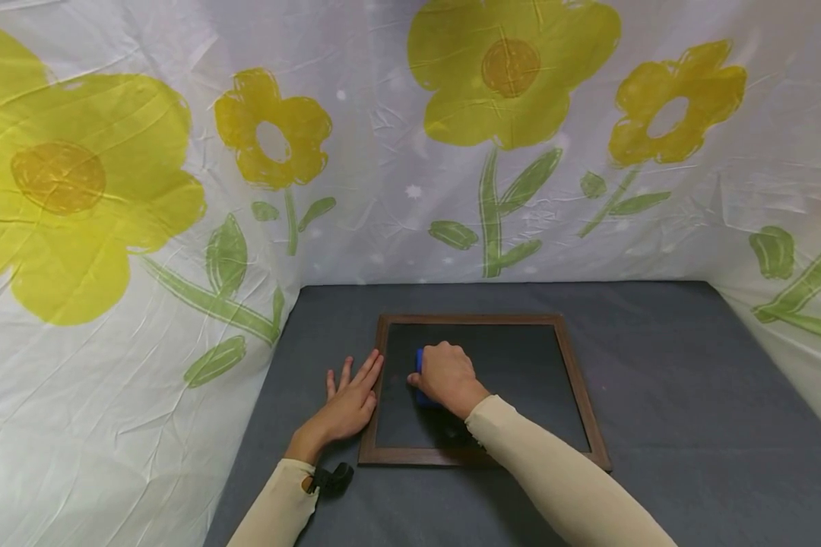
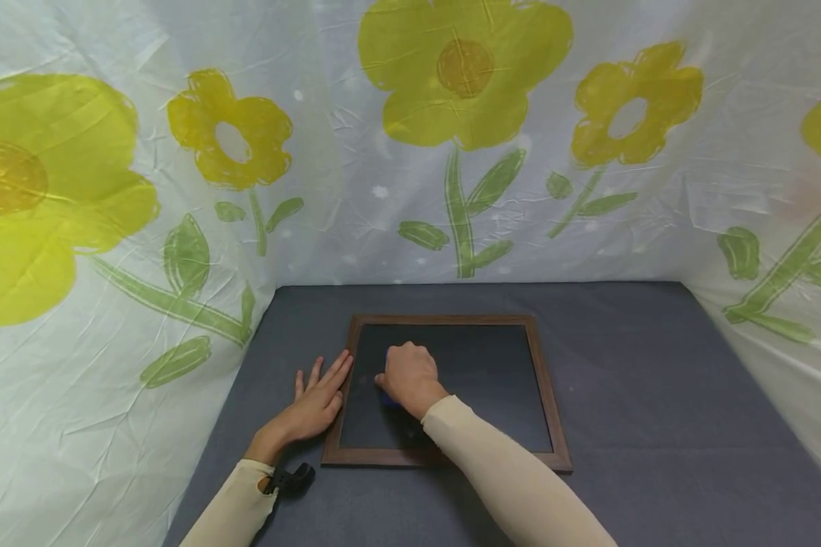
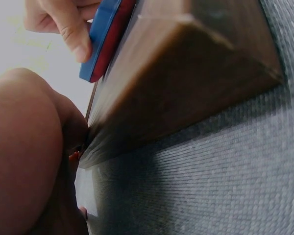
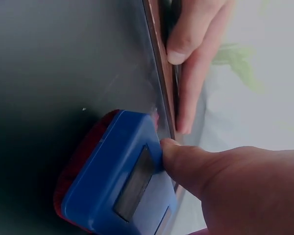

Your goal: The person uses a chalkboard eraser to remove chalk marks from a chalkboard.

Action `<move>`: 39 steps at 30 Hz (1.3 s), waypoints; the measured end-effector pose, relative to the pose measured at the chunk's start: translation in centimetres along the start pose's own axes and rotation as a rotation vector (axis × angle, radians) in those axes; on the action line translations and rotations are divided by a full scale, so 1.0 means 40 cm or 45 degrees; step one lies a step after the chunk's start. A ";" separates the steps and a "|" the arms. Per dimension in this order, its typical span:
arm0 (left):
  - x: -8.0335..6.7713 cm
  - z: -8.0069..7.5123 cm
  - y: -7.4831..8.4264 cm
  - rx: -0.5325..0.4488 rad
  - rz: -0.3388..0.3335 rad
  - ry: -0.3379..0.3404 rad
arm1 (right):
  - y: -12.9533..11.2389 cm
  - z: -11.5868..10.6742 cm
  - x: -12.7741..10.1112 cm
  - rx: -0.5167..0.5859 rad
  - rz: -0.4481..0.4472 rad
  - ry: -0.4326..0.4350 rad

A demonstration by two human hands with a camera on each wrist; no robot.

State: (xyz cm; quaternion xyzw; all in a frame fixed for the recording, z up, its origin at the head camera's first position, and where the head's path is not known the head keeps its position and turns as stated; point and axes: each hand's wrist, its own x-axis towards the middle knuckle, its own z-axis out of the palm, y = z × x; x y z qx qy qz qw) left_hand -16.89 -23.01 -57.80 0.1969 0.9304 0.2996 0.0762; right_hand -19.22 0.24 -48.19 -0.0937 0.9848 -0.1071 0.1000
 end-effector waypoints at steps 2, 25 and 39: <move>0.000 0.002 -0.001 -0.001 -0.004 -0.006 | -0.010 0.004 0.002 -0.003 -0.014 0.002; -0.006 -0.005 0.007 -0.052 0.016 0.004 | -0.113 0.037 0.034 -0.114 -0.160 0.008; -0.008 -0.022 0.032 -0.032 -0.002 -0.015 | -0.122 0.039 0.029 -0.125 -0.150 0.037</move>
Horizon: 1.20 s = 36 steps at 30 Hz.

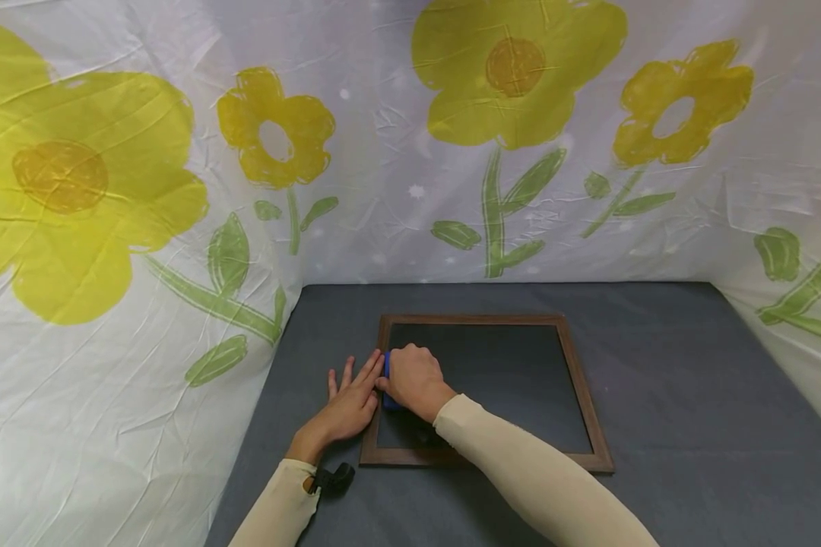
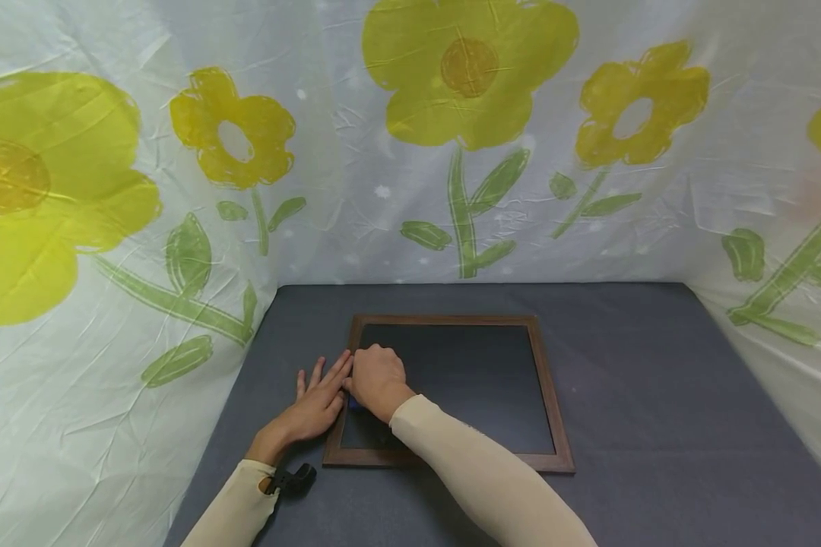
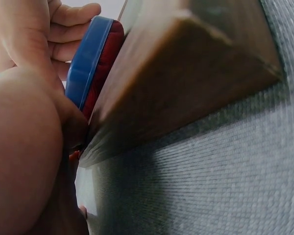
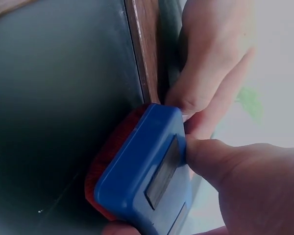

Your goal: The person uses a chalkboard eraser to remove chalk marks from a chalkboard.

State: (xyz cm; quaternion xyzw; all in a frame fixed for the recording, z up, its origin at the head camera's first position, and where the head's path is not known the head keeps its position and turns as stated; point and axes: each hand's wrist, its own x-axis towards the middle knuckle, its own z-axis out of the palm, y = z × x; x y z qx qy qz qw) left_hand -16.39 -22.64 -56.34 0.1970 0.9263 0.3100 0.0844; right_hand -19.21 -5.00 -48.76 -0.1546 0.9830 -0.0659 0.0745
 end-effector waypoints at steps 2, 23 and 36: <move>-0.001 -0.004 0.005 0.026 -0.014 -0.015 | -0.002 -0.001 0.001 0.002 0.009 -0.013; -0.004 -0.008 0.008 0.086 -0.052 -0.045 | 0.018 -0.012 -0.006 0.160 0.070 -0.030; -0.002 0.001 -0.002 0.057 -0.022 -0.011 | 0.074 -0.019 -0.028 0.167 0.142 -0.042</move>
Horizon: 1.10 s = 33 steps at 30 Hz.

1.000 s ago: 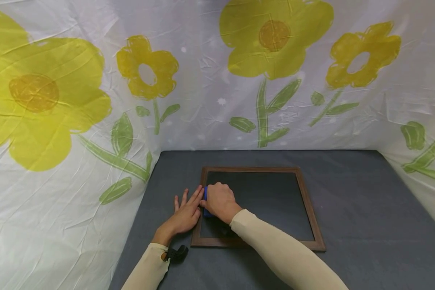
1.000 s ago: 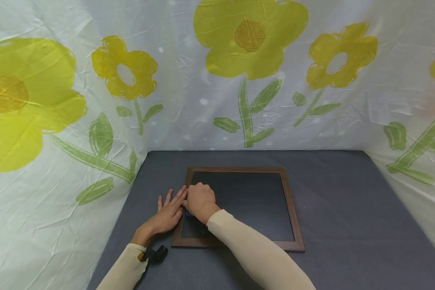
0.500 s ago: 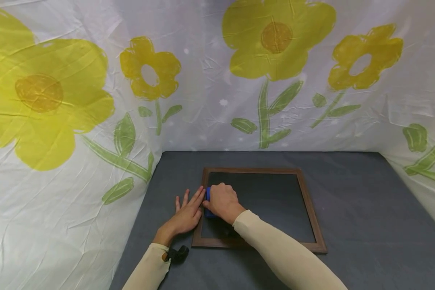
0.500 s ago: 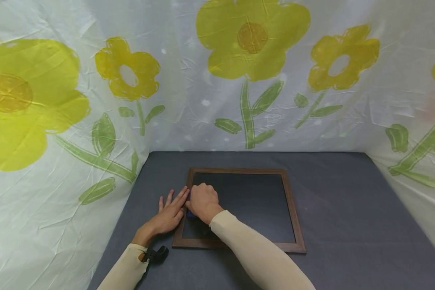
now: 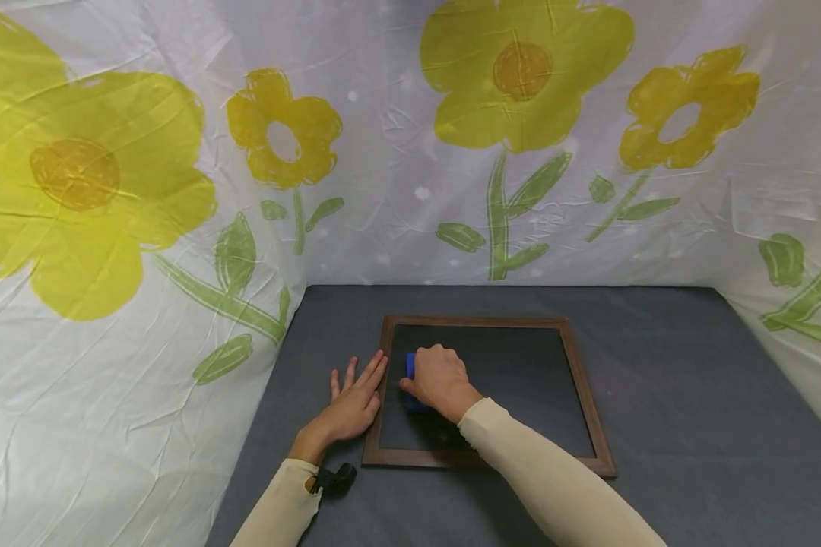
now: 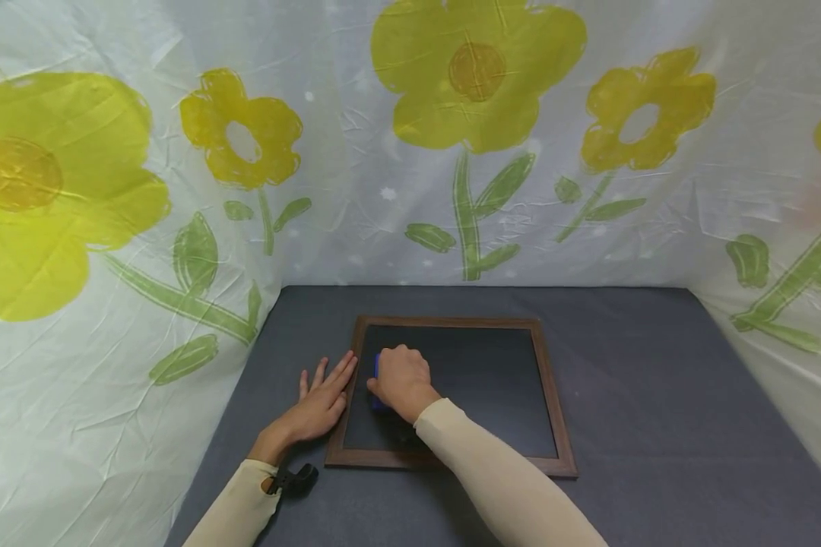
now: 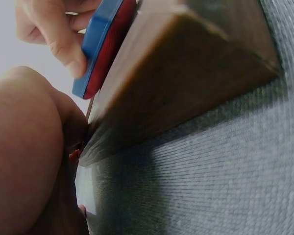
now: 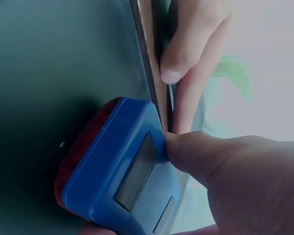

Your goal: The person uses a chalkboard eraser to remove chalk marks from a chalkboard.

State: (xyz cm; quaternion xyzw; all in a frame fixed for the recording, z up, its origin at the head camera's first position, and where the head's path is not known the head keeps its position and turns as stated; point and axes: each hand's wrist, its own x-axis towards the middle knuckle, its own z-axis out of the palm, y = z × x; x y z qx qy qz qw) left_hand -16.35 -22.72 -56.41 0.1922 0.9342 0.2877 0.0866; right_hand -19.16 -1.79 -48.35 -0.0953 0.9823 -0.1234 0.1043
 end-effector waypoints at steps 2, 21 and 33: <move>-0.001 0.004 -0.004 -0.028 0.026 0.022 | 0.013 -0.002 -0.001 -0.006 0.024 -0.014; 0.002 -0.001 -0.011 -0.017 0.052 0.022 | 0.151 -0.046 -0.033 -0.033 0.174 -0.014; -0.001 -0.011 0.008 0.060 -0.012 -0.058 | 0.214 -0.070 -0.056 -0.028 0.225 -0.022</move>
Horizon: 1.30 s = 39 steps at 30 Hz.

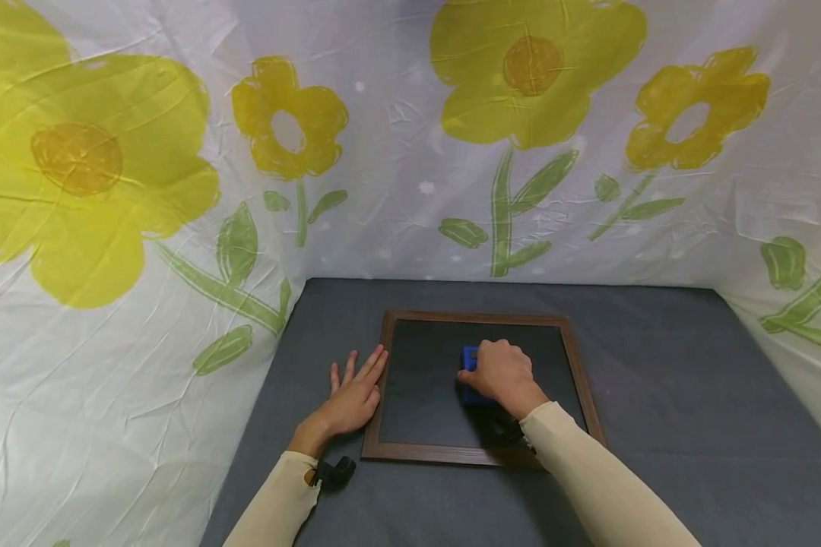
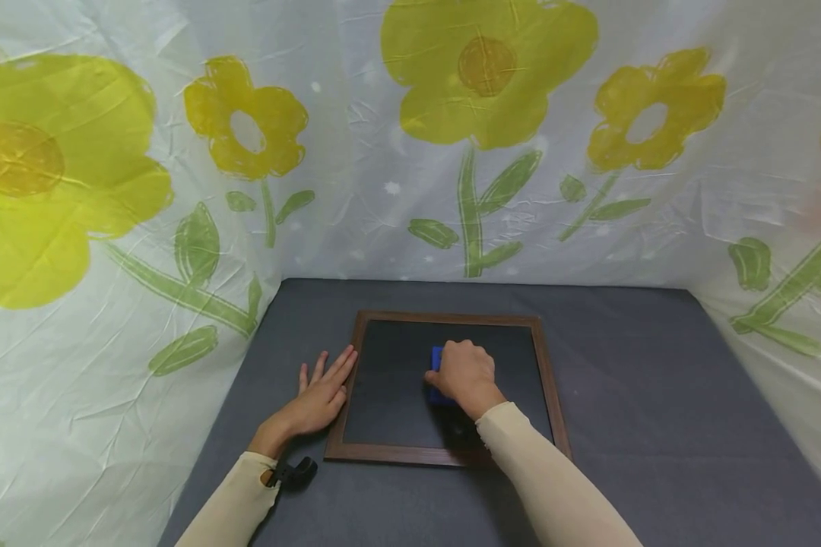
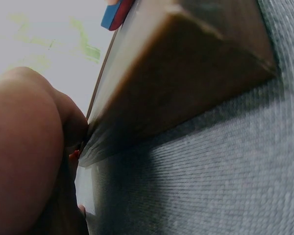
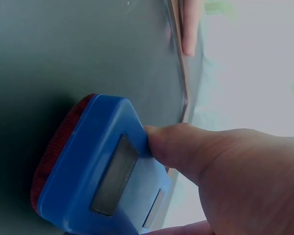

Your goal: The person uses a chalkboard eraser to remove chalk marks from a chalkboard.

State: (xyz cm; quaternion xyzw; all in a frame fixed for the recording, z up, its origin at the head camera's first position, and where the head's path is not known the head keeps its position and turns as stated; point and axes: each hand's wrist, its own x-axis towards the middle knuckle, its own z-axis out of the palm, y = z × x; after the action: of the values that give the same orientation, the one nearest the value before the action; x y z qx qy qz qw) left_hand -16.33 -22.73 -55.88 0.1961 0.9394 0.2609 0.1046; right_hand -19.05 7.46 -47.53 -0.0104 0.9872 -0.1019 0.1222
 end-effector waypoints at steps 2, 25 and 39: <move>0.001 0.000 0.000 0.004 0.000 0.005 | 0.014 -0.003 -0.001 0.004 0.013 -0.005; -0.003 -0.002 0.005 -0.003 0.002 0.020 | 0.200 -0.053 -0.014 0.029 0.144 -0.045; 0.005 0.023 -0.022 -0.099 0.031 0.097 | 0.287 -0.082 -0.031 0.053 0.191 -0.078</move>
State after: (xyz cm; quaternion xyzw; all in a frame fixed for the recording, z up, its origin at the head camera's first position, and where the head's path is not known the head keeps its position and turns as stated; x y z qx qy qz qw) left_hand -16.52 -22.92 -57.15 0.1933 0.9294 0.3057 0.0733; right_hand -18.58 19.39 -46.46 0.0630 0.9787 -0.1126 0.1599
